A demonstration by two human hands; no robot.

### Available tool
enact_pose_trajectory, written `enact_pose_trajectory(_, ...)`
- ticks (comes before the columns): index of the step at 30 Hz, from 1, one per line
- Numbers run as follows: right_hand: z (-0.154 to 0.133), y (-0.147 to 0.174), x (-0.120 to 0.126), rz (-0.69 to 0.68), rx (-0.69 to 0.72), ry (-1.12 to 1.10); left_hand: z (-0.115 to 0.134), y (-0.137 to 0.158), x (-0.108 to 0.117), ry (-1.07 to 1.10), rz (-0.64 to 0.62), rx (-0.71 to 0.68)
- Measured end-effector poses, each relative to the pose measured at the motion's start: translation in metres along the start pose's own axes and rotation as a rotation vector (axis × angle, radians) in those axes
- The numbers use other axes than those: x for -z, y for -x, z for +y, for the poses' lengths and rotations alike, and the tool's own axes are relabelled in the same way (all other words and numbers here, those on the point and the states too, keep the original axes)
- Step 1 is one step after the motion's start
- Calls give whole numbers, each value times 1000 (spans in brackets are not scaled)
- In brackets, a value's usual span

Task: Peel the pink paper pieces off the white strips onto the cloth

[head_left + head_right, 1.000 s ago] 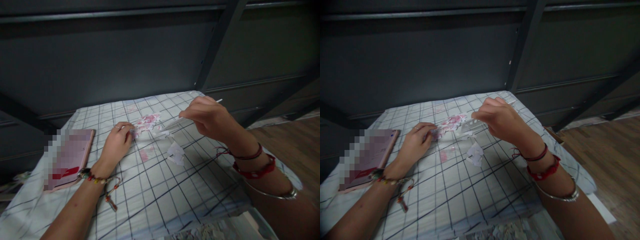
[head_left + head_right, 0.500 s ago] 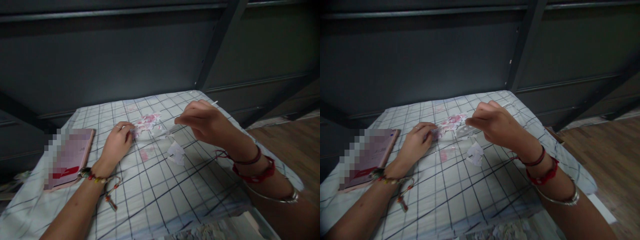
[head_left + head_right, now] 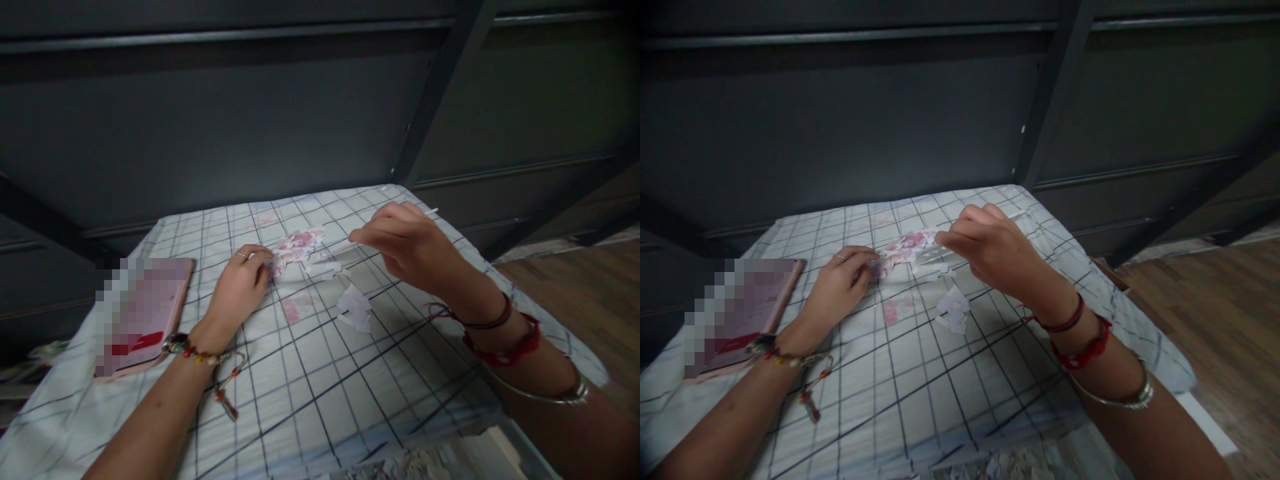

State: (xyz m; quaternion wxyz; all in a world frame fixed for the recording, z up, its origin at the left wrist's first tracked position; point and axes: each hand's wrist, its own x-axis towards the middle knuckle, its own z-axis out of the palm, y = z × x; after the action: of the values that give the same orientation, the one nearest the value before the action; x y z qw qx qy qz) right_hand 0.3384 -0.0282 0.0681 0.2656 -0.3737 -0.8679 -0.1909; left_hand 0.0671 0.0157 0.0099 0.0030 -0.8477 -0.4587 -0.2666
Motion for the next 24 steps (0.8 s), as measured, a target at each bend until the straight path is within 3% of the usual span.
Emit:
enact_pose_trajectory(6,8,2,-2,-42,31,-68,-1,1,0,-9,22,0)
enact_pose_trajectory(15,21,8,-8,62,-6,133,-2,1,1,-16,24,-25)
enact_pose_trajectory(24,31,11,-5,105,-5,131,-1,2,1,-23,30,-20)
